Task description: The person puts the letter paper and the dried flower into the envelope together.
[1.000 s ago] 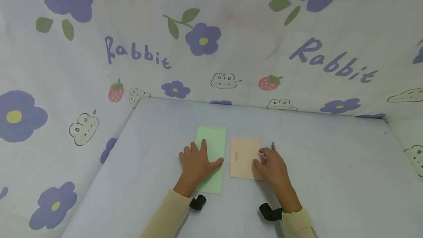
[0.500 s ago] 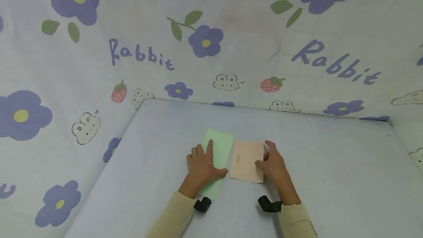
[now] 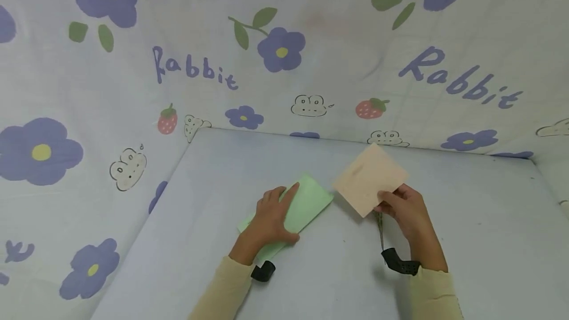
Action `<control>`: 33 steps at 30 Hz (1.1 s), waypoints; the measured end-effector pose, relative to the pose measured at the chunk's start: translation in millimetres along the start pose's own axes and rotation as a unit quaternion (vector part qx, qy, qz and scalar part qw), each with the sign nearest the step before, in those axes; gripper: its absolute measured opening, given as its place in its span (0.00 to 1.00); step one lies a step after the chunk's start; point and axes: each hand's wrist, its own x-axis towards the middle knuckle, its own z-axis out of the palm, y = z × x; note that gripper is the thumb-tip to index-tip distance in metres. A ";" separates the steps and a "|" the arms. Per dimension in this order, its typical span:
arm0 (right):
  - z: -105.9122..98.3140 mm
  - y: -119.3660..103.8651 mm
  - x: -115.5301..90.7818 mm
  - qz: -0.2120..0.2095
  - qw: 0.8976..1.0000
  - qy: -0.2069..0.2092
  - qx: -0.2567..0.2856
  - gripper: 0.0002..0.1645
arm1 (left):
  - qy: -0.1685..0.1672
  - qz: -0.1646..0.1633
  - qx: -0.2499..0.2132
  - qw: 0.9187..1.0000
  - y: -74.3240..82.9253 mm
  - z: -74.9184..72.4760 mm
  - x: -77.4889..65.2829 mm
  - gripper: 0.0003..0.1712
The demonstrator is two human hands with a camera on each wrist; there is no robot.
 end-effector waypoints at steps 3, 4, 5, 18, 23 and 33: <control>4.3 0.2 0.7 -0.004 0.999 0.024 0.042 0.25 | -0.007 0.025 0.009 1.000 2.5 -3.3 -0.6 0.71; 6.9 1.6 0.9 -0.002 0.998 0.029 0.050 0.24 | -0.009 0.032 0.017 0.999 3.1 -3.8 -1.3 0.72; 9.4 3.0 1.1 -0.001 0.998 0.033 0.052 0.24 | -0.007 0.042 0.025 0.999 4.2 -4.4 -1.9 0.72; 31.6 3.9 2.1 -0.014 0.998 0.041 0.038 0.23 | 0.005 0.086 0.078 0.993 15.7 -7.7 -6.2 0.70; 38.8 8.8 1.2 -0.006 0.997 0.045 0.061 0.21 | 0.011 0.083 0.086 0.993 15.5 -5.9 -6.9 0.69; 40.3 15.6 -3.0 -0.004 0.998 0.052 0.034 0.22 | 0.014 0.077 0.083 0.994 10.5 -6.5 -8.6 0.69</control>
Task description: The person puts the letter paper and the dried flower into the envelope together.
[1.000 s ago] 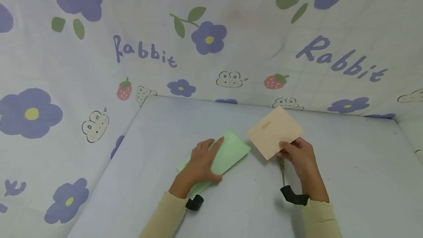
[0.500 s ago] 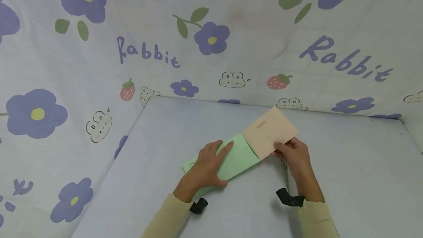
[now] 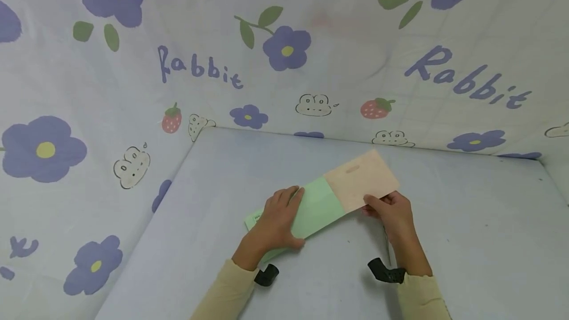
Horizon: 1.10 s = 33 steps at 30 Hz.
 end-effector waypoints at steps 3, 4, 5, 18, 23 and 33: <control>-1.2 -1.5 0.5 0.003 1.000 -0.006 -0.027 0.22 | 0.001 0.001 -0.004 1.000 -0.3 -0.8 1.0 0.69; -1.9 -2.5 0.6 0.005 0.999 -0.009 -0.039 0.22 | 0.002 0.002 -0.004 1.000 -0.5 -0.7 1.4 0.70; -2.8 -3.7 0.7 0.006 0.999 -0.014 -0.052 0.22 | 0.004 0.002 -0.004 1.000 -0.9 -0.3 1.8 0.70; -3.4 -10.9 0.8 0.013 0.988 -0.066 -0.143 0.22 | -0.013 -0.002 0.015 1.000 -1.4 2.2 1.2 0.72; -2.7 -4.9 0.9 0.002 0.986 -0.042 -0.163 0.29 | -0.014 0.000 0.007 1.000 0.6 1.9 1.1 0.70; -12.8 -5.9 4.2 -0.046 0.992 0.091 -0.073 0.22 | -0.025 0.000 0.011 1.000 3.8 -0.6 -1.3 0.69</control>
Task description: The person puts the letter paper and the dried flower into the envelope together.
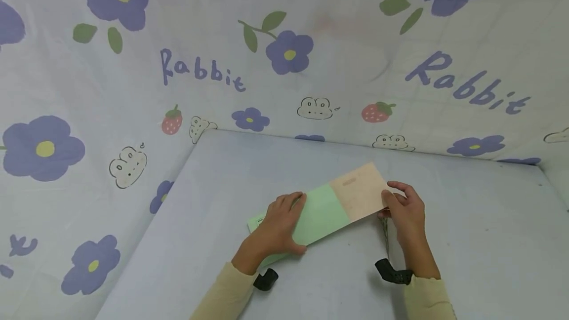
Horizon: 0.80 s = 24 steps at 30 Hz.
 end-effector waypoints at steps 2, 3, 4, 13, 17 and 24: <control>-1.1 1.3 0.0 -0.008 1.000 0.009 0.000 0.20 | -0.001 0.003 0.002 1.000 0.8 -0.2 -0.1 0.69; -1.2 1.9 0.0 -0.012 1.000 0.013 0.001 0.19 | 0.000 0.005 0.003 1.000 1.4 -0.6 -0.1 0.69; -1.2 2.2 -0.2 -0.014 1.000 0.017 0.001 0.18 | 0.001 0.008 0.006 1.000 1.7 -0.6 0.0 0.69; 1.4 2.6 -2.0 -0.038 0.999 0.026 0.010 0.13 | 0.012 0.018 0.012 1.000 4.6 -2.1 1.1 0.69; 2.1 2.7 -3.1 -0.046 0.999 0.022 0.013 0.13 | 0.013 0.023 0.007 1.000 6.1 -3.4 1.3 0.69; 1.0 3.2 -4.3 -0.040 0.999 0.016 -0.009 0.14 | 0.015 0.028 0.005 0.999 9.4 -5.6 0.5 0.68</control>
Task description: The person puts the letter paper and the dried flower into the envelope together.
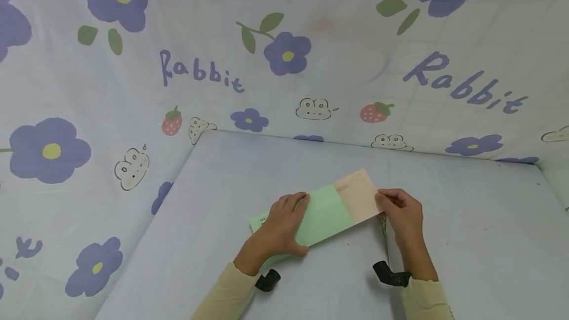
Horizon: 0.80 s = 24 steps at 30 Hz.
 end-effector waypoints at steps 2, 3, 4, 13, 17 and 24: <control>0.2 -1.0 -1.1 0.006 1.000 -0.003 -0.008 0.14 | 0.002 0.002 -0.002 1.000 0.7 -0.1 0.2 0.68; 0.5 -1.9 -1.9 0.007 1.000 -0.004 -0.011 0.14 | 0.002 0.004 -0.003 1.000 0.9 0.1 0.5 0.68; 0.9 -2.8 -2.7 0.007 1.000 -0.005 -0.013 0.14 | 0.003 0.005 -0.002 1.000 1.0 0.4 0.9 0.68; 3.2 -4.4 -7.0 0.011 0.999 -0.031 -0.020 0.16 | 0.002 0.004 0.008 1.000 1.5 4.0 3.1 0.69; 4.4 -1.1 -7.5 0.017 0.999 -0.044 -0.018 0.16 | 0.002 0.004 0.007 1.000 2.5 3.7 2.3 0.68; 9.5 -2.2 -10.8 0.025 0.997 -0.061 -0.036 0.17 | 0.003 0.005 0.011 1.000 2.6 2.6 1.5 0.68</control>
